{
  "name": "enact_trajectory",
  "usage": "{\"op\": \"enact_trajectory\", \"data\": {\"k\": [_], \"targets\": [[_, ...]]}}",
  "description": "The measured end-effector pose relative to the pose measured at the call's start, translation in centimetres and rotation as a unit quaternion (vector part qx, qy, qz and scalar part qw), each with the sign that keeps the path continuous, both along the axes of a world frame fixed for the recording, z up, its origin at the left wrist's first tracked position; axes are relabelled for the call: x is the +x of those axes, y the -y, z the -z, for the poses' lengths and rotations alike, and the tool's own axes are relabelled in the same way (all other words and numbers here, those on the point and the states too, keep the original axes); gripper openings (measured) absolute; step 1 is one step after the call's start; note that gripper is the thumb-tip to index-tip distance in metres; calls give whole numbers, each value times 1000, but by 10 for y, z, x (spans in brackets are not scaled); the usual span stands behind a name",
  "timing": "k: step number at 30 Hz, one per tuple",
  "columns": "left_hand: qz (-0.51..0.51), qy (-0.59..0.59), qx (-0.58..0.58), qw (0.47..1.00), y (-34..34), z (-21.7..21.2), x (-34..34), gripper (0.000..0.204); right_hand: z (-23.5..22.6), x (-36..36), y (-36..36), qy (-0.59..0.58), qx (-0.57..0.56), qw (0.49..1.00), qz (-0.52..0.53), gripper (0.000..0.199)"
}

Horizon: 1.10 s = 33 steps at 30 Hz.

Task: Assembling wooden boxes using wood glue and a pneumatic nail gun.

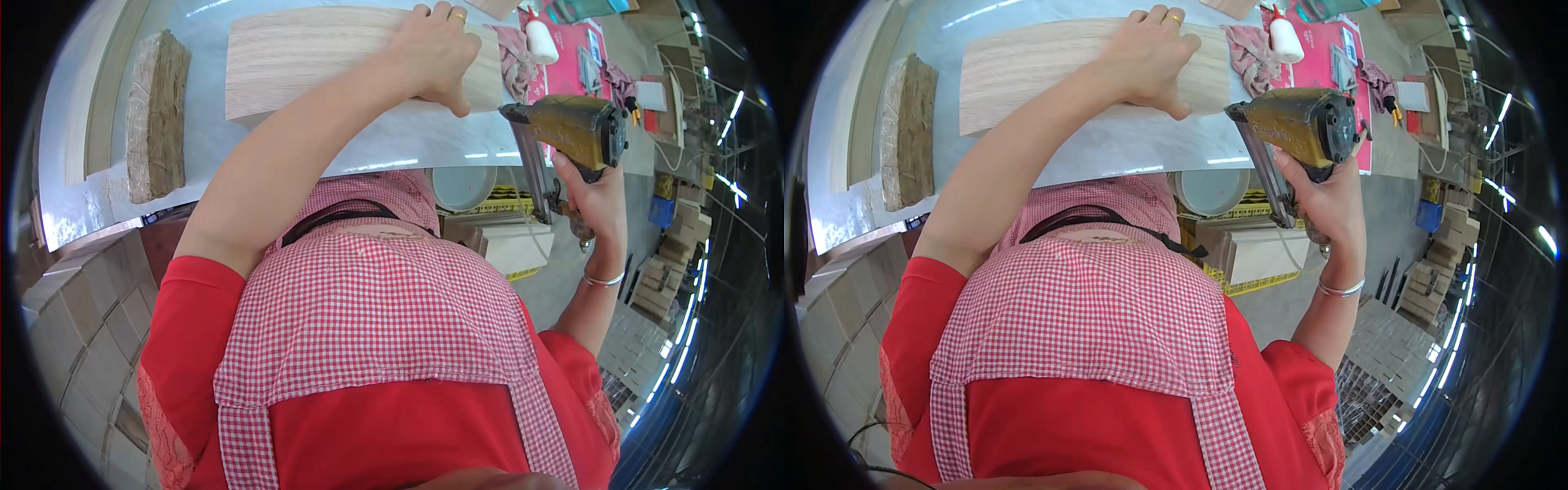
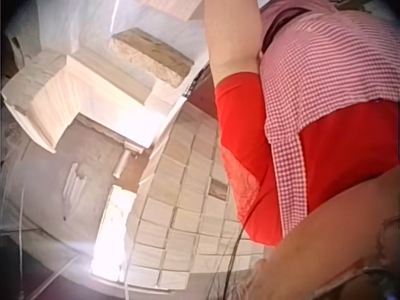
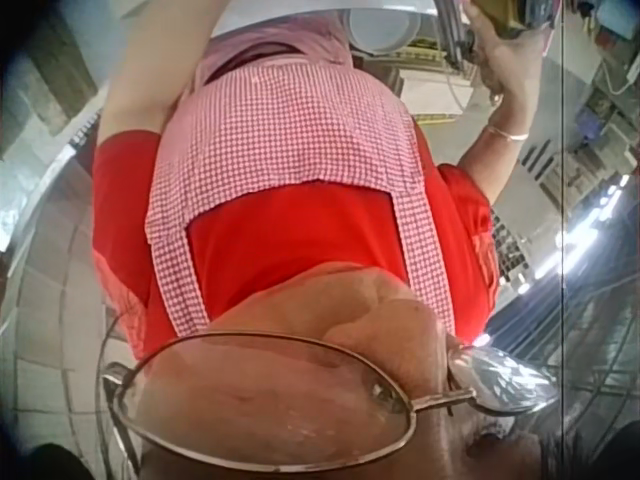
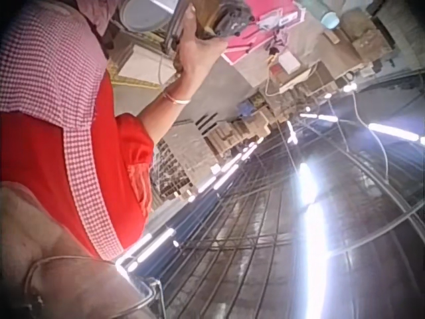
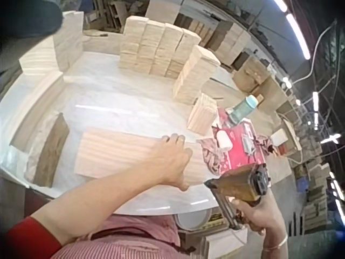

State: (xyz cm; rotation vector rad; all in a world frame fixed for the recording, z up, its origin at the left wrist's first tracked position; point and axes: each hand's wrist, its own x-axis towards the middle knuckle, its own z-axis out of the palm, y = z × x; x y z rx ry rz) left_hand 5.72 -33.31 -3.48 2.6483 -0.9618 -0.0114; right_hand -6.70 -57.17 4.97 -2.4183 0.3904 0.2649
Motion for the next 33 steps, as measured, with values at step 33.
{"op": "enact_trajectory", "data": {"k": [33], "targets": [[-124,-43,15,991,-165,-9,-55,77,-14,-25,-9,62,-7,996,-66,45]]}}
